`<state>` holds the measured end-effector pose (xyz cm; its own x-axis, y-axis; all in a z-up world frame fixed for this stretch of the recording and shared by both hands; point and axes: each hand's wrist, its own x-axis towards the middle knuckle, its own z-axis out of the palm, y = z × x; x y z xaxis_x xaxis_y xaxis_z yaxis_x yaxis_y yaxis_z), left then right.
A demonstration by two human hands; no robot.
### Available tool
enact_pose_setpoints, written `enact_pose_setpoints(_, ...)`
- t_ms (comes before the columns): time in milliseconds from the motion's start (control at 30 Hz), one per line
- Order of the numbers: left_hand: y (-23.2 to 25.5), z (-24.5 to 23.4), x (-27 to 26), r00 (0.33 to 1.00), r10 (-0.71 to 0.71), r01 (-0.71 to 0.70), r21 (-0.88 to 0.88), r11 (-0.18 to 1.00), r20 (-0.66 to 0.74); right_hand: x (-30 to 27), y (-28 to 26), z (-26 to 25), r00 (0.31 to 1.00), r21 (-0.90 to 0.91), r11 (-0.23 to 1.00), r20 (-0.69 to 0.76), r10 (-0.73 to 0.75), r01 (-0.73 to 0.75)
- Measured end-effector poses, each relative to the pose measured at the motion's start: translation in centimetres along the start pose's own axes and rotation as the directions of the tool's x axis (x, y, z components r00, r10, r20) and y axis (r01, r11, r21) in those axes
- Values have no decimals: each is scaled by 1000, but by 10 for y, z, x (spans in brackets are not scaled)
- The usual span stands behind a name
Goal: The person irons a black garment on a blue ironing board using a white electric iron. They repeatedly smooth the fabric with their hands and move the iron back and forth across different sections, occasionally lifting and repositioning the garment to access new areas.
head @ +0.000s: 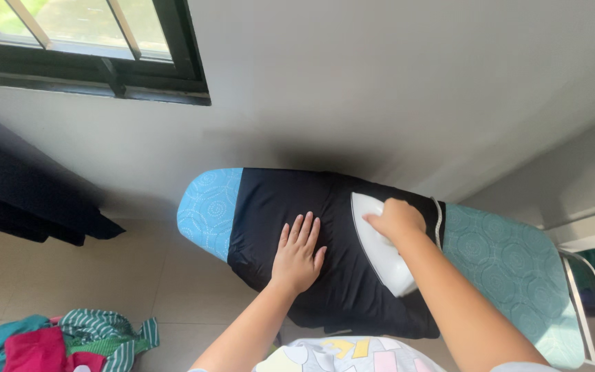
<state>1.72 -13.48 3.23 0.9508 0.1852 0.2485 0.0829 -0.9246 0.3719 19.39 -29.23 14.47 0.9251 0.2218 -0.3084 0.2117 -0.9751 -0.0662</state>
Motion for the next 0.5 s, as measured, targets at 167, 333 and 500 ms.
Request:
enact_pose_setpoints(167,0,-4,5,999,20,-21,-27,999,-26,-77,66,22,1000,-89,996,-3,27,-27)
enact_pose_setpoints(333,0,-3,5,999,-4,5,-21,1000,37,-69,66,-10,947,92,945,101,305,-314)
enact_pose_setpoints(500,0,-3,5,1000,12,-12,-18,1000,12,-23,47,-37,925,162,911,106,365,-378)
